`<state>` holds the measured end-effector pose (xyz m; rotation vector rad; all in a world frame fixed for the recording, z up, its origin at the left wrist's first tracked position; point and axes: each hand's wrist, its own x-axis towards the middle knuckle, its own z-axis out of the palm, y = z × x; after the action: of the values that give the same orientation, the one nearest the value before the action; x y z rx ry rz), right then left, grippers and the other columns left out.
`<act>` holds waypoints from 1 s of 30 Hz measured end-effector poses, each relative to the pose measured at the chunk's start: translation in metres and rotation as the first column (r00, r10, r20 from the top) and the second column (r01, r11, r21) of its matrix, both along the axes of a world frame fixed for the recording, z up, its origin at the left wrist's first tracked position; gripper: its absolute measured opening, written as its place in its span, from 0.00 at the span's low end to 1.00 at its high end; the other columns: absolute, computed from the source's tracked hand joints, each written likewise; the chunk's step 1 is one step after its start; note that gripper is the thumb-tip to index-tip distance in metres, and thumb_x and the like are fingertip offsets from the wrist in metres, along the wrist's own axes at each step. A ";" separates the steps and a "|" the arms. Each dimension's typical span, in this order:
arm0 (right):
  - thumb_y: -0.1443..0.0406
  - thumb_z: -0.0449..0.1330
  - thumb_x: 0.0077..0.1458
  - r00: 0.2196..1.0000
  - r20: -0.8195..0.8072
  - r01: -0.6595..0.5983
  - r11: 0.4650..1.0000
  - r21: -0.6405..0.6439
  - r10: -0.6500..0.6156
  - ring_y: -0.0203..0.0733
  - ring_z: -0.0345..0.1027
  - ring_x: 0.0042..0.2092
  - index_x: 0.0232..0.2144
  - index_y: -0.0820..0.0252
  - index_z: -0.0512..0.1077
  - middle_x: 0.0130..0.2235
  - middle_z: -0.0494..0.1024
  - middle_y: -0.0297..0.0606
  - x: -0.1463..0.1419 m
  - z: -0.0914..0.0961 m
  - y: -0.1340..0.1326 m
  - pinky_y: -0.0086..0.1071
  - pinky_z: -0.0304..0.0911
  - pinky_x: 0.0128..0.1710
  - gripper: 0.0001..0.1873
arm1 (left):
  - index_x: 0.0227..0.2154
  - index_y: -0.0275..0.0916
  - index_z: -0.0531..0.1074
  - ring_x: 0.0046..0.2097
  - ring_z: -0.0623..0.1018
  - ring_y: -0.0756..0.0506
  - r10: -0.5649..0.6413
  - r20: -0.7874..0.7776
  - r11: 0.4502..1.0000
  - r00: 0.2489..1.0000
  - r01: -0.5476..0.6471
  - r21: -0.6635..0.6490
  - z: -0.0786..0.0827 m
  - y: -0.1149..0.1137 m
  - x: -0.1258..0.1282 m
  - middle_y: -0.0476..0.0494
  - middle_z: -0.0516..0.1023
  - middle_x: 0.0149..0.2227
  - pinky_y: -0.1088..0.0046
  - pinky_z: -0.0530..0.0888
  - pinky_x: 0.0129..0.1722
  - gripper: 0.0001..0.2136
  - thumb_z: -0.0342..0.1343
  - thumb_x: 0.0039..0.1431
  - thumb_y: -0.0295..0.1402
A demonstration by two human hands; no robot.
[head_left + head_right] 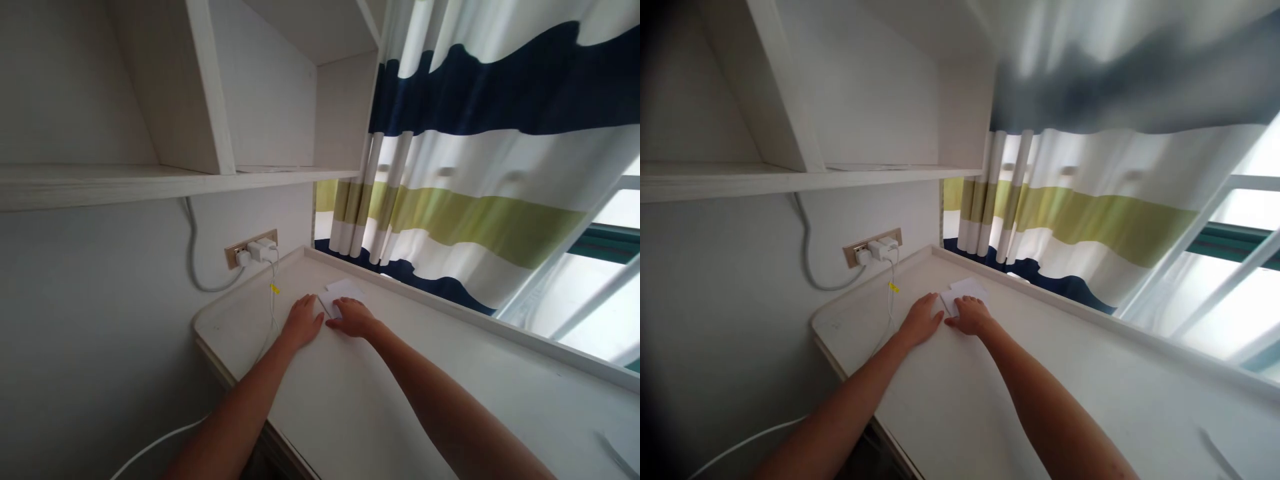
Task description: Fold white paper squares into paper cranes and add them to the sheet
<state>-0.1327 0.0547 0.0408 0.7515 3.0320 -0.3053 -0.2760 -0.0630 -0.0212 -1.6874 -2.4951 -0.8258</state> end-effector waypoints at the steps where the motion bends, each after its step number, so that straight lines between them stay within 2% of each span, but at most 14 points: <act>1: 0.46 0.58 0.59 1.000 0.011 0.007 1.000 0.008 -0.007 0.62 0.68 0.59 0.58 0.68 0.70 0.59 0.73 0.61 -0.004 -0.001 0.000 0.49 0.60 0.58 0.36 | 0.64 0.33 0.62 0.67 0.65 0.39 -0.023 -0.007 1.000 1.000 0.023 0.008 -0.001 0.000 0.000 0.31 0.67 0.65 0.59 0.58 0.68 0.26 0.50 0.65 0.37; 3: 0.46 0.57 0.60 0.999 0.030 0.014 1.000 0.020 -0.014 0.61 0.71 0.55 0.55 0.68 0.72 0.55 0.76 0.60 -0.008 -0.002 0.002 0.47 0.62 0.54 0.33 | 0.63 0.35 0.64 0.66 0.67 0.40 -0.082 -0.026 0.996 0.996 0.083 0.018 0.000 0.001 0.002 0.34 0.69 0.64 0.59 0.58 0.68 0.24 0.48 0.66 0.35; 6: 0.51 0.58 0.61 0.999 0.054 0.008 1.000 0.020 -0.009 0.59 0.71 0.55 0.55 0.65 0.73 0.55 0.77 0.56 -0.008 0.002 0.006 0.45 0.63 0.54 0.28 | 0.60 0.37 0.68 0.66 0.66 0.40 -0.103 -0.012 0.995 0.995 0.104 0.010 0.002 0.001 0.002 0.37 0.70 0.64 0.59 0.59 0.67 0.21 0.47 0.66 0.32; 11: 0.52 0.58 0.62 0.997 0.077 -0.015 1.000 0.009 0.015 0.54 0.73 0.53 0.53 0.61 0.75 0.54 0.79 0.49 -0.003 0.008 0.007 0.40 0.65 0.52 0.24 | 0.55 0.43 0.75 0.64 0.68 0.40 -0.116 -0.005 0.993 0.993 0.116 0.032 0.004 -0.003 0.000 0.39 0.72 0.62 0.58 0.62 0.65 0.17 0.50 0.67 0.35; 16: 0.47 0.61 0.58 0.994 0.106 -0.007 0.998 0.056 0.001 0.55 0.75 0.51 0.52 0.60 0.75 0.52 0.80 0.50 -0.001 0.008 -0.002 0.39 0.67 0.46 0.28 | 0.48 0.42 0.78 0.58 0.72 0.41 -0.139 -0.020 0.989 0.990 0.140 0.054 0.006 -0.005 0.004 0.39 0.77 0.54 0.60 0.65 0.62 0.13 0.54 0.65 0.36; 20: 0.51 0.58 0.61 0.991 0.133 -0.017 0.993 0.121 0.001 0.55 0.77 0.47 0.49 0.62 0.77 0.48 0.81 0.53 0.003 0.010 -0.010 0.40 0.68 0.43 0.23 | 0.49 0.40 0.77 0.53 0.74 0.41 -0.161 -0.045 0.984 0.986 0.164 0.072 0.010 -0.007 0.009 0.39 0.78 0.48 0.61 0.68 0.59 0.13 0.54 0.65 0.36; 25: 0.62 0.56 0.63 0.982 0.172 -0.109 0.974 0.198 0.075 0.55 0.78 0.46 0.43 0.64 0.79 0.43 0.83 0.54 0.010 0.014 -0.017 0.41 0.68 0.46 0.15 | 0.49 0.40 0.77 0.51 0.74 0.41 -0.201 -0.062 0.976 0.978 0.205 0.071 0.014 -0.010 0.012 0.39 0.77 0.47 0.62 0.70 0.56 0.14 0.55 0.64 0.34; 30: 0.67 0.54 0.65 0.964 0.204 -0.218 0.943 0.252 0.168 0.54 0.79 0.47 0.39 0.66 0.80 0.41 0.83 0.55 0.014 0.010 -0.017 0.44 0.65 0.56 0.15 | 0.49 0.43 0.77 0.52 0.74 0.42 -0.245 -0.064 0.967 0.967 0.249 0.059 0.015 -0.010 0.011 0.42 0.77 0.49 0.62 0.69 0.56 0.13 0.56 0.64 0.34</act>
<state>-0.1191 0.0374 0.0513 0.4495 2.9718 0.1780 -0.2648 -0.0730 -0.0065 -1.9967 -2.2239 -0.8544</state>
